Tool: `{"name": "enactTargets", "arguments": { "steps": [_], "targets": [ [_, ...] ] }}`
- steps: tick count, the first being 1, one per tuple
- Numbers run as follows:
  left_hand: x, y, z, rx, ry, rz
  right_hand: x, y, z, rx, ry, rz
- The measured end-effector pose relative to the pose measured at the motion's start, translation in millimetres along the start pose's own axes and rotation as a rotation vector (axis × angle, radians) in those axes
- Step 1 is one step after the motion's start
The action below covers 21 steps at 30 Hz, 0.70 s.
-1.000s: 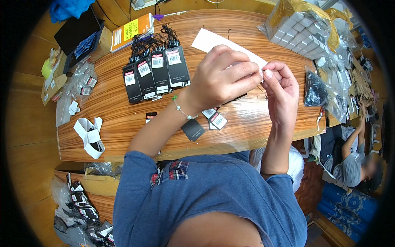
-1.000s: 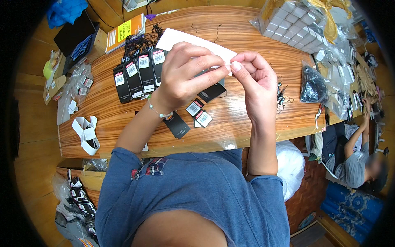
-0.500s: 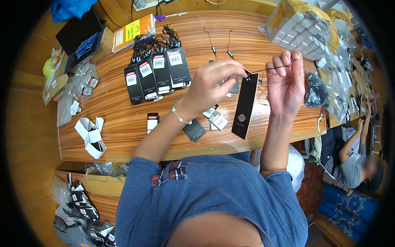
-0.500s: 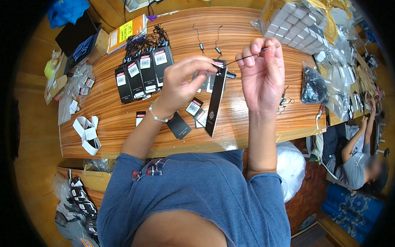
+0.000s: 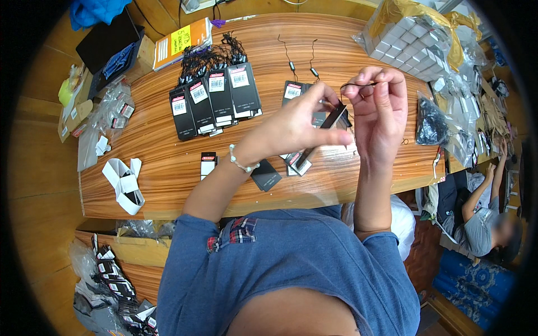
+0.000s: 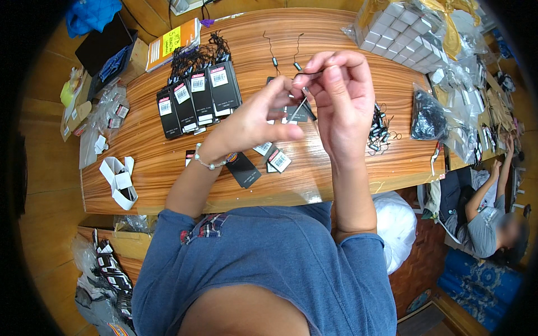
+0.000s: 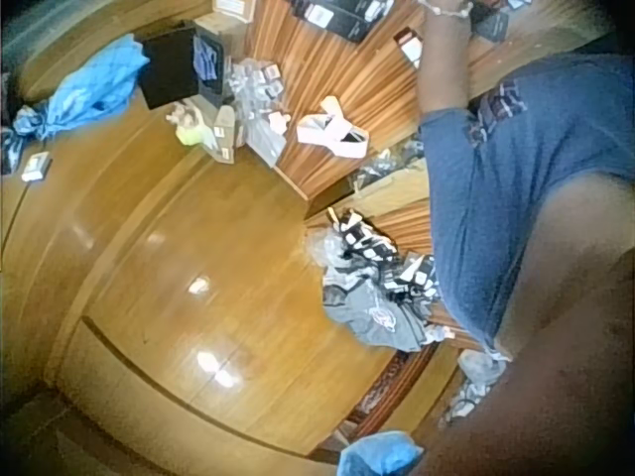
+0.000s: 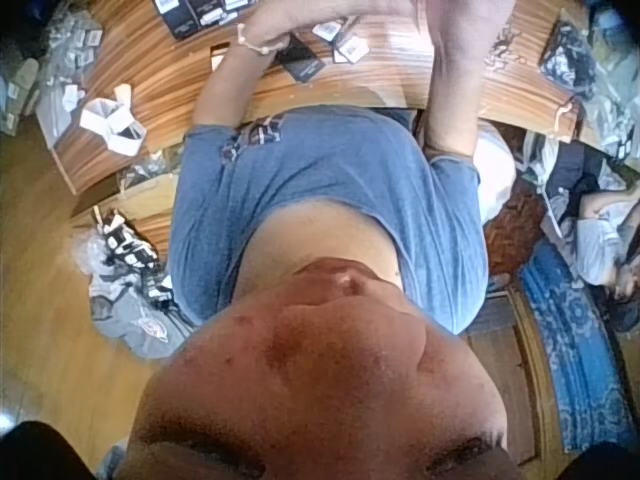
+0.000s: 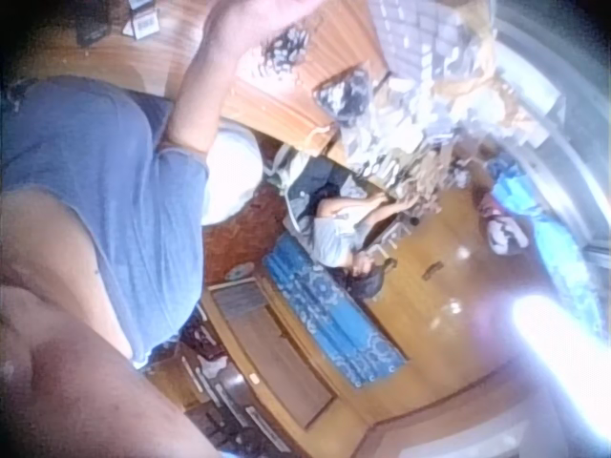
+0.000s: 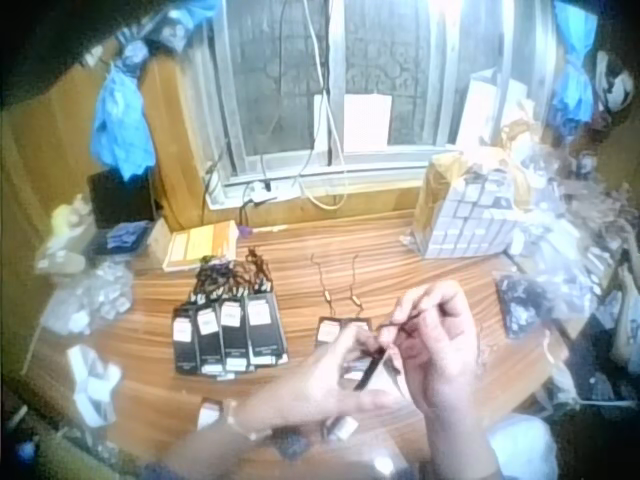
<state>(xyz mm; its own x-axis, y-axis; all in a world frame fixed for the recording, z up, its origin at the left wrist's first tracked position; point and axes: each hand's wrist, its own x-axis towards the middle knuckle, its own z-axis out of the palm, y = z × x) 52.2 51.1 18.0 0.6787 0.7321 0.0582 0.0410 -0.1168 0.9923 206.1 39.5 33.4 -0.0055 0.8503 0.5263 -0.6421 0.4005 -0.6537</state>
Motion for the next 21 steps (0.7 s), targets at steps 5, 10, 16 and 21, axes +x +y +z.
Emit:
{"name": "enactTargets", "arguments": {
  "steps": [5, 10, 16, 21],
  "targets": [
    [5, -16, 6, -0.169, 0.004, 0.102, 1, -2, 2, -0.046, 0.008, -0.043],
    [0, -12, -5, -0.243, -0.002, 0.082, 3, -11, -14, -0.001, 0.091, -0.063],
    [-9, -2, -15, -0.178, 0.071, 0.064, 4, -14, -28, -0.003, 0.164, -0.047],
    [-9, 1, -6, 0.01, 0.466, 0.206, -1, -7, -30, -0.031, 0.162, -0.014]
  ]
}}
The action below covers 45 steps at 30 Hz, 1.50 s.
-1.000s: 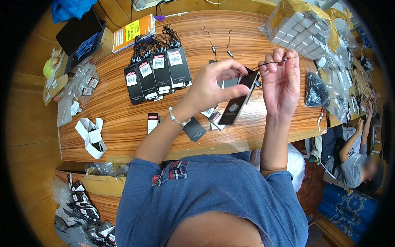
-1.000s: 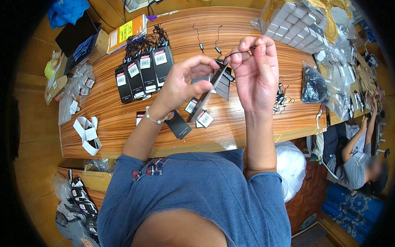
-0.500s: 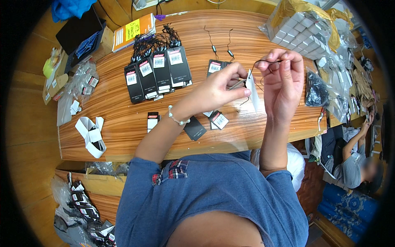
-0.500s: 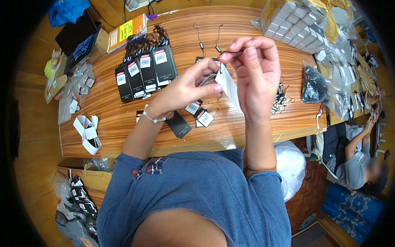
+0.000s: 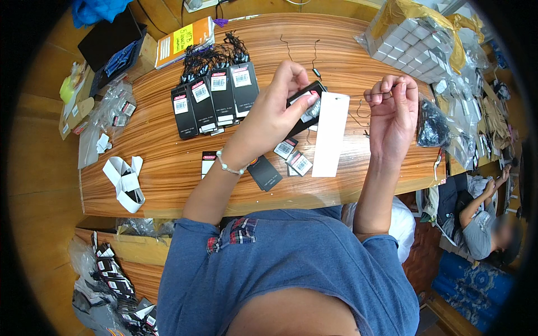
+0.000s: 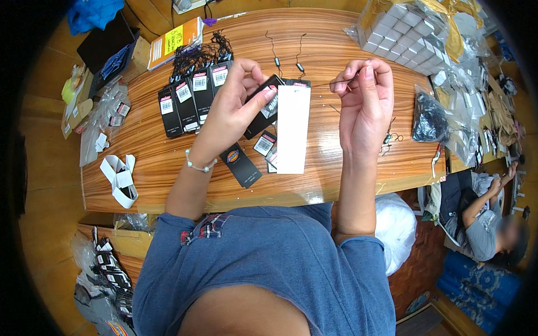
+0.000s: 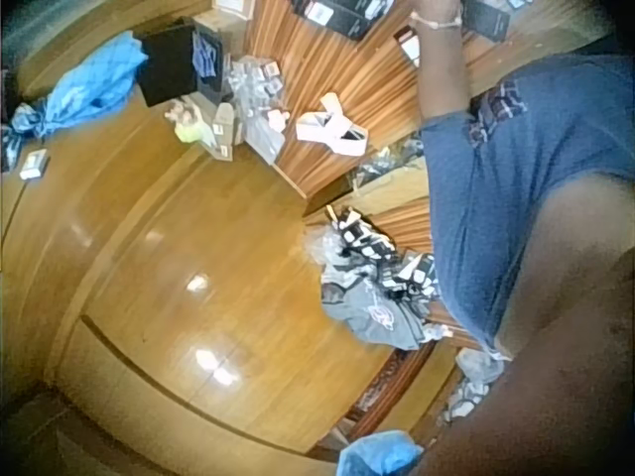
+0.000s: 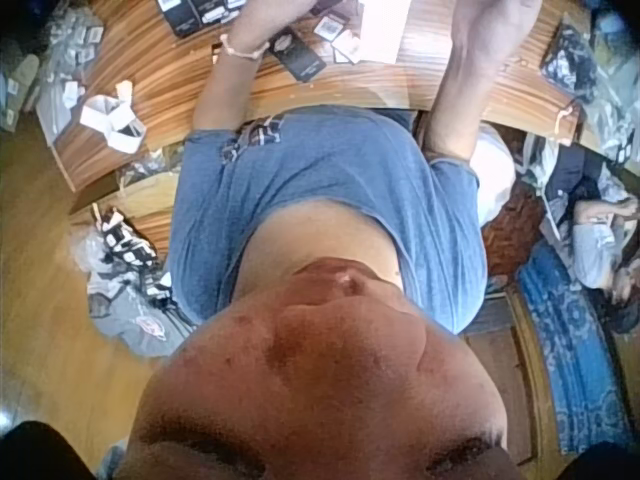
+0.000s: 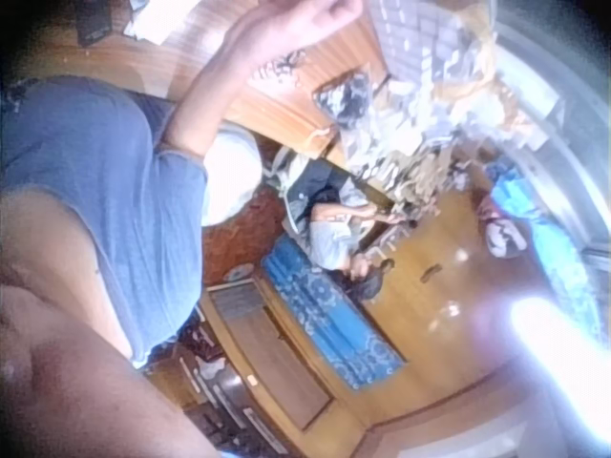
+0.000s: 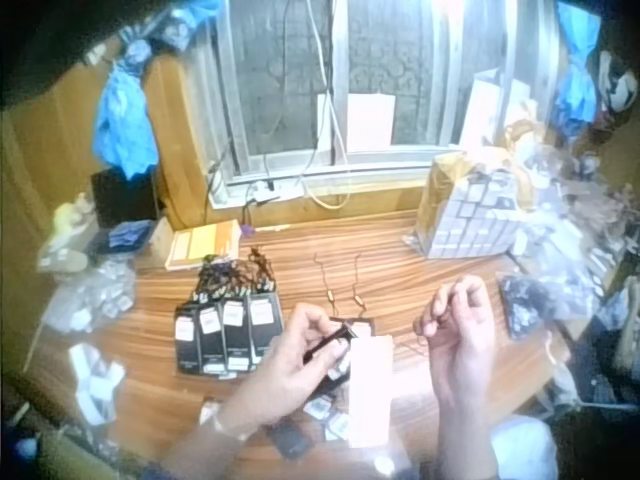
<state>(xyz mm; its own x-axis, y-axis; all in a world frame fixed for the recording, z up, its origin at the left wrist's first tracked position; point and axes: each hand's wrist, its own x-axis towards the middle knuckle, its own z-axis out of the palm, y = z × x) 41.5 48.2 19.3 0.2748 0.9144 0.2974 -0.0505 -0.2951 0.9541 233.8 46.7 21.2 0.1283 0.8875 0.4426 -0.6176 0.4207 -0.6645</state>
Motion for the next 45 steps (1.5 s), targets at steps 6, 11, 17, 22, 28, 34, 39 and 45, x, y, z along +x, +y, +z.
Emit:
{"name": "enactTargets", "arguments": {
  "steps": [6, 11, 17, 22, 28, 34, 39, 45],
  "targets": [
    [0, 1, -9, 0.281, -0.16, 0.138, 0, -1, 3, -0.01, 0.01, 0.001],
    [0, 5, -6, 0.272, -0.121, 0.092, 0, -3, 0, -0.03, 0.011, -0.003],
    [0, 17, -2, 0.543, 0.041, 0.308, -15, -2, 31, -0.365, -0.074, 0.228],
    [-2, 20, -1, 0.51, 0.021, 0.271, -14, 12, 28, -0.582, -0.043, 0.104],
    [1, 15, -4, 0.553, 0.003, 0.309, -12, 15, 24, -0.542, -0.054, 0.145],
    [2, 6, -10, 0.263, -0.14, 0.082, -8, 12, 17, -0.25, -0.045, 0.366],
    [0, 9, -6, 0.221, -0.11, 0.059, -7, 19, 14, -0.224, -0.065, 0.342],
    [5, 2, -5, 0.358, -0.012, 0.294, -8, 20, 18, -0.114, -0.11, 0.32]
  ]
}}
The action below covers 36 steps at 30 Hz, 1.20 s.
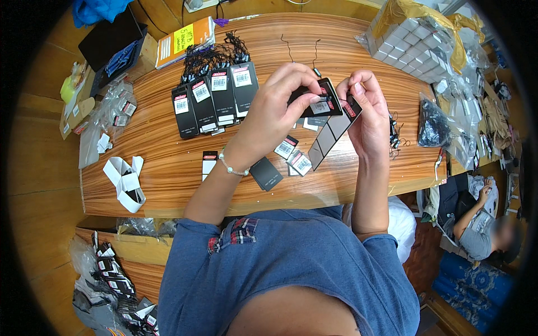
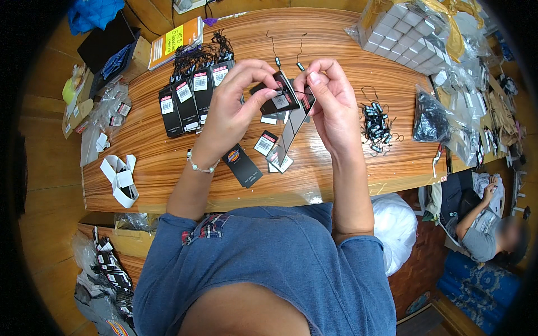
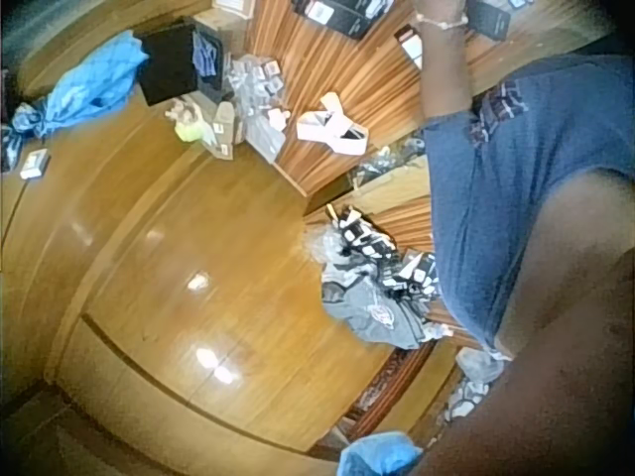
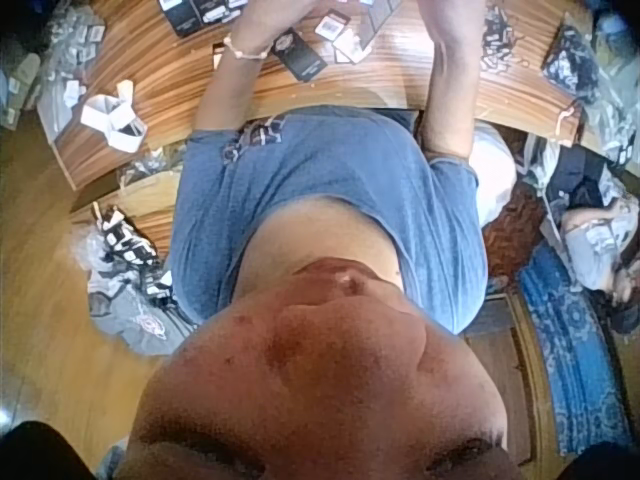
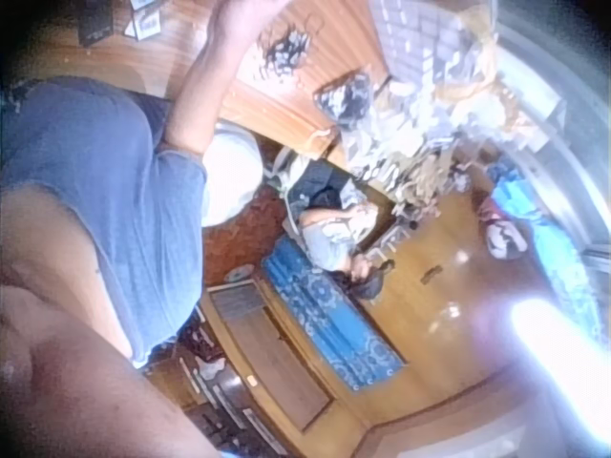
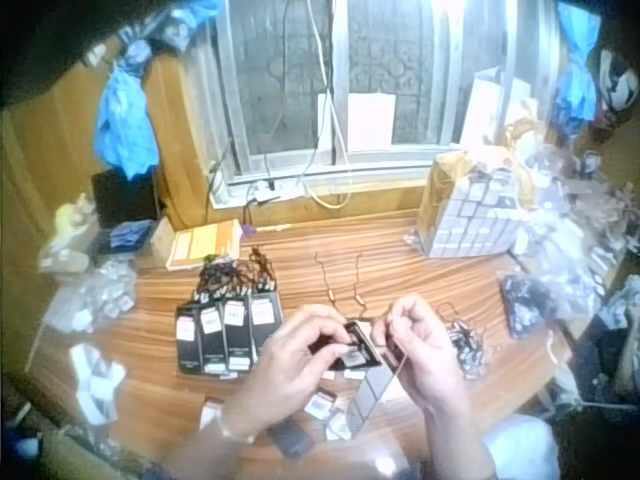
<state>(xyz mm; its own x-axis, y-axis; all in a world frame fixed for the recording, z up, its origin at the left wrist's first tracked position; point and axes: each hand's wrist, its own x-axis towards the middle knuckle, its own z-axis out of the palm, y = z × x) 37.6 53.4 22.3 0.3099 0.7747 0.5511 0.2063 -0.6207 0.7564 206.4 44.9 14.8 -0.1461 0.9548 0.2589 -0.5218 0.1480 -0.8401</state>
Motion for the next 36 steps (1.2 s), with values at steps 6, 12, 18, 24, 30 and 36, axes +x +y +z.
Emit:
{"name": "enactTargets", "arguments": {
  "steps": [6, 12, 18, 24, 30, 36],
  "targets": [
    [-8, -1, 11, -0.109, -0.028, -0.08, 0, 5, 3, 0.12, -0.028, -0.07],
    [-18, -7, 20, -0.741, -0.104, -0.342, -3, 6, 3, 0.052, -0.028, -0.102],
    [-10, 3, 3, -0.554, 0.092, -0.296, -3, -10, -5, -0.318, 0.196, -0.262],
    [-1, 10, -5, -0.513, 0.124, -0.298, -8, -12, -4, -0.235, 0.129, -0.18],
    [1, 10, -5, -0.478, 0.092, -0.26, -12, -14, 17, -0.397, 0.016, -0.066],
    [2, 11, -4, -0.446, 0.106, -0.265, -12, -11, 19, -0.374, 0.044, -0.063]
  ]
}}
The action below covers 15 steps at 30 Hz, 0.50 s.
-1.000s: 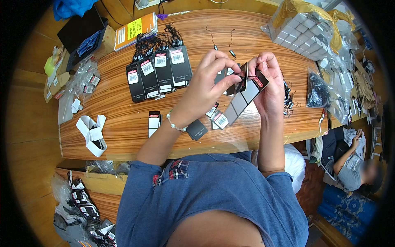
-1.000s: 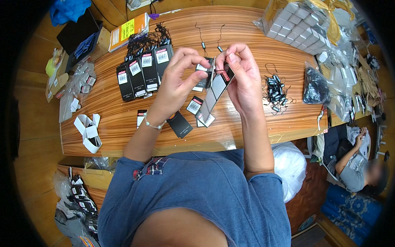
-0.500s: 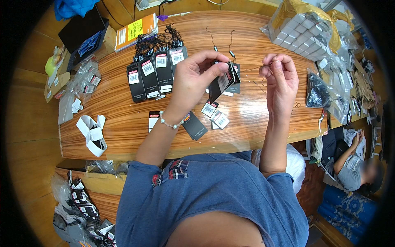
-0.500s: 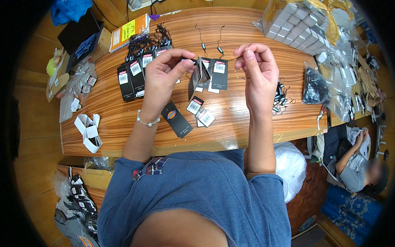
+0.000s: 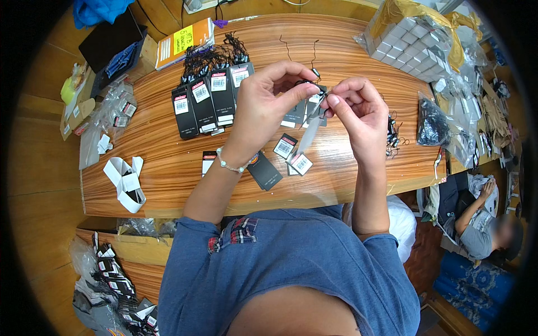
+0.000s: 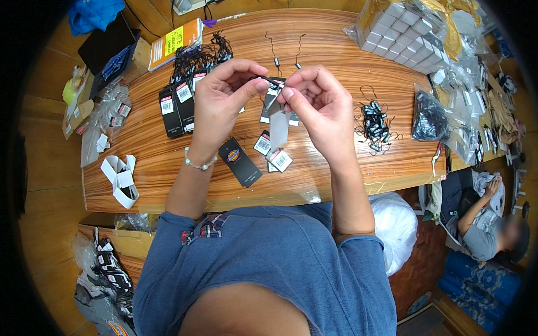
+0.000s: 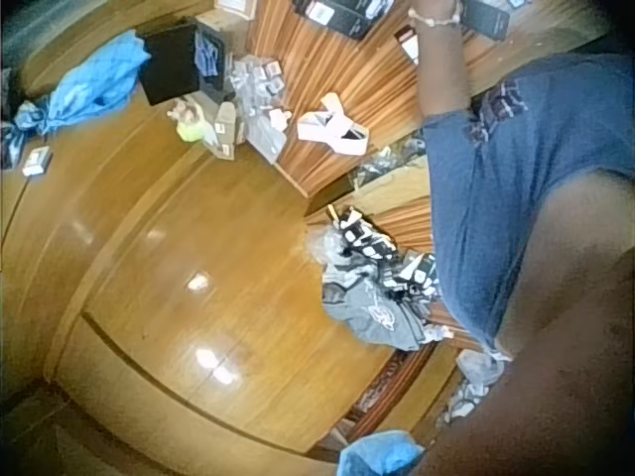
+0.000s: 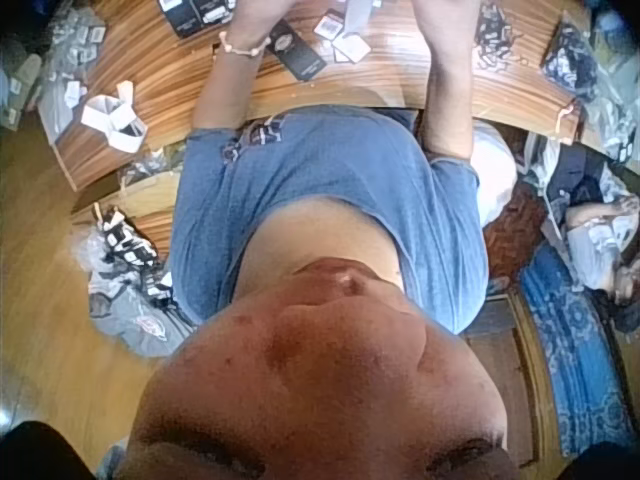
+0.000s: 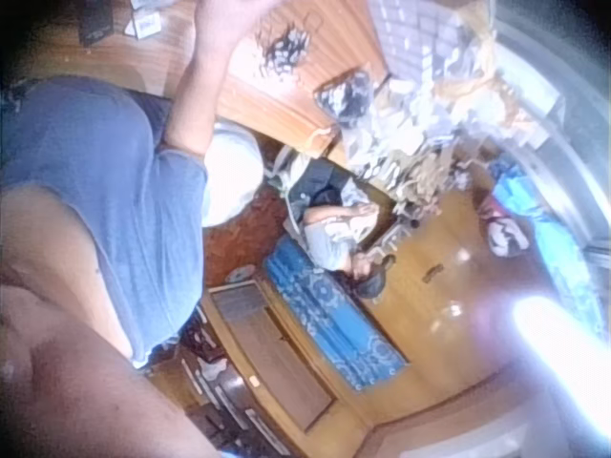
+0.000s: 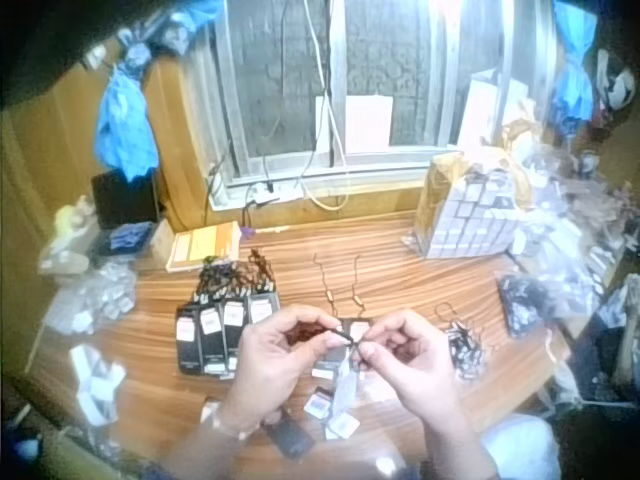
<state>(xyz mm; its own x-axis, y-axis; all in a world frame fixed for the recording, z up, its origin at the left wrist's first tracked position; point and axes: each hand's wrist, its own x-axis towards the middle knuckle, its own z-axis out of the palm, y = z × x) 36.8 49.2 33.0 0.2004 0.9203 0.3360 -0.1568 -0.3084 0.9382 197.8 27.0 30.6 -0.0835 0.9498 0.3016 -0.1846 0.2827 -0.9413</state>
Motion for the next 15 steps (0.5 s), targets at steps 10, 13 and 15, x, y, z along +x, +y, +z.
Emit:
{"name": "enactTargets", "arguments": {
  "steps": [10, 13, 15],
  "targets": [
    [4, 3, -5, 0.056, -0.058, -0.046, -3, 2, 5, -0.146, 0.007, -0.014],
    [9, 8, -12, 0.111, -0.154, -0.116, -3, 1, 6, -0.098, 0.02, 0.014],
    [12, 11, -15, 0.171, -0.211, -0.149, -4, -1, 7, -0.118, 0.023, 0.023]
  ]
}}
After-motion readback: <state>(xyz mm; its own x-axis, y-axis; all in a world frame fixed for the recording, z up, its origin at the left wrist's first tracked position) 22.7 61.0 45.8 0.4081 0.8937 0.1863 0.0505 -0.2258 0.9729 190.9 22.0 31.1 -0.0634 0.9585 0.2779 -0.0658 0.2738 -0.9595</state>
